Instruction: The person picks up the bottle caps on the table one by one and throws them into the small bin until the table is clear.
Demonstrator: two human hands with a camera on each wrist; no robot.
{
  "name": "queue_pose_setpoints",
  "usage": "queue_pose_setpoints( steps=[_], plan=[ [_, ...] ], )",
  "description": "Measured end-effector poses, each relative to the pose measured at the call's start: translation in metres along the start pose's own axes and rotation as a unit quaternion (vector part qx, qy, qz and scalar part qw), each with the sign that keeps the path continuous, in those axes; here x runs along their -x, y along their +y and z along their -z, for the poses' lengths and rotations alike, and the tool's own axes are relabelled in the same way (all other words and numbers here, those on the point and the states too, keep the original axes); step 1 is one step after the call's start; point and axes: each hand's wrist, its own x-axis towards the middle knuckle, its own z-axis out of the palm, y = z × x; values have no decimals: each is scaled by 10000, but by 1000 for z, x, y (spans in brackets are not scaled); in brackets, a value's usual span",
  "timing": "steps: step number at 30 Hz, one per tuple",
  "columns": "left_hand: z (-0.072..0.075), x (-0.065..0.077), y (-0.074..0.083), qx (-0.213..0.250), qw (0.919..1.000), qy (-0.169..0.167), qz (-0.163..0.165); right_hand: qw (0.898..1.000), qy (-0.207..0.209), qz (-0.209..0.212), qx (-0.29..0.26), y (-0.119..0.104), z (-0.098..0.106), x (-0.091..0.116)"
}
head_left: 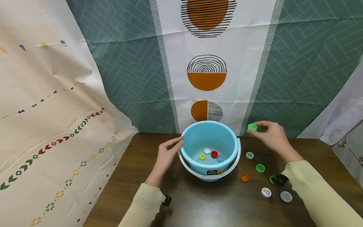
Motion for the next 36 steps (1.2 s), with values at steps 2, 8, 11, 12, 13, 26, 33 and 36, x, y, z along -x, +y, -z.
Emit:
queue_pose_setpoints(
  steps=[2,8,11,12,13,26,33,36],
  plan=[
    [0,0,0,9,10000,6,-6,10000,25,44,-13,-5,-1,-1],
    [0,-2,0,4,10000,65,-26,9996,110,228,-128,-23,-2,-5],
    [0,-2,1,19,10000,74,2,9995,72,240,-194,-32,-3,-6],
    [0,-2,1,21,10000,73,9,9995,44,234,-214,-35,-4,-6],
    [-1,-2,1,23,10000,69,11,9995,19,236,-230,-38,-4,-6],
    [-2,0,4,-37,10000,71,38,9975,-184,463,-508,-73,-15,-3],
    [-3,-1,4,-49,9999,82,48,9954,-337,627,-642,-92,-21,1],
    [-3,-1,4,-61,9999,69,43,9943,-403,669,-730,-100,-24,3]
  ],
)
